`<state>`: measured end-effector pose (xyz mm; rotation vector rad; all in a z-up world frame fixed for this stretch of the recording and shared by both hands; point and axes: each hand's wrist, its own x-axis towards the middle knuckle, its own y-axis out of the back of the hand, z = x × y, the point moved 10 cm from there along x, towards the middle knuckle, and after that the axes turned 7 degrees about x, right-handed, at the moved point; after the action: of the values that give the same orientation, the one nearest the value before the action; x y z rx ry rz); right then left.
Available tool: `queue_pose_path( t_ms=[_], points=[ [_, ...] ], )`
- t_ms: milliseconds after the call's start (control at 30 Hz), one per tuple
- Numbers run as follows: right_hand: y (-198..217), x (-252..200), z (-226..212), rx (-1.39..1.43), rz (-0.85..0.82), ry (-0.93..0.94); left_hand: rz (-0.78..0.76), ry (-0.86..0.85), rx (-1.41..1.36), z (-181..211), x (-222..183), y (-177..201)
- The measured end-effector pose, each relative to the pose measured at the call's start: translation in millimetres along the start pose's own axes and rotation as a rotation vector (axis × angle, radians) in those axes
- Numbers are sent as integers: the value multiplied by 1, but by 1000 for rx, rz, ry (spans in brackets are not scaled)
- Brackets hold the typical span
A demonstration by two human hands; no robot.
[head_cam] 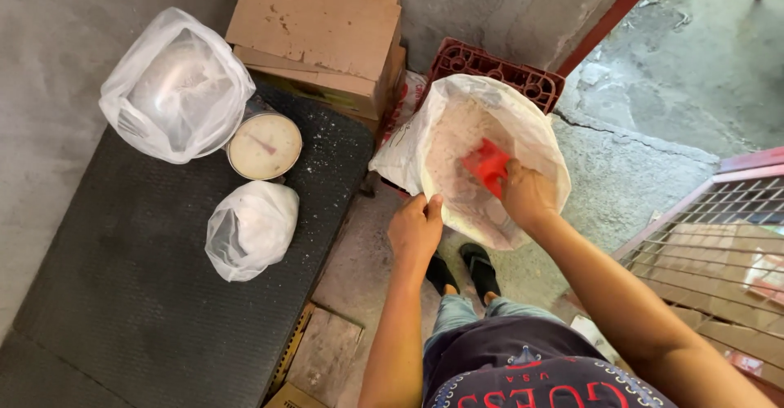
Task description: Weighing white powder from a large bag and portioning it into smaller plastic bags using a scoop and a scale.
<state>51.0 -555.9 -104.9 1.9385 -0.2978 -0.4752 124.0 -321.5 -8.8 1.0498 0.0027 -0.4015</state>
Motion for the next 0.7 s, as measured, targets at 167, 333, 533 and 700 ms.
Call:
queue_pose_path(
  t_ms=[167,333,533,700],
  points=[
    [22,10,-21,194,94,-2,-64,72,-71,-6,1,5],
    [15,19,-31,178,28,6,13,32,-89,-10,5,11],
    [15,18,-29,249,100,45,-53,69,-52,-6,-2,20],
    [25,-1,-9,366,209,57,-51,37,-4,-2,-6,18]
  ],
)
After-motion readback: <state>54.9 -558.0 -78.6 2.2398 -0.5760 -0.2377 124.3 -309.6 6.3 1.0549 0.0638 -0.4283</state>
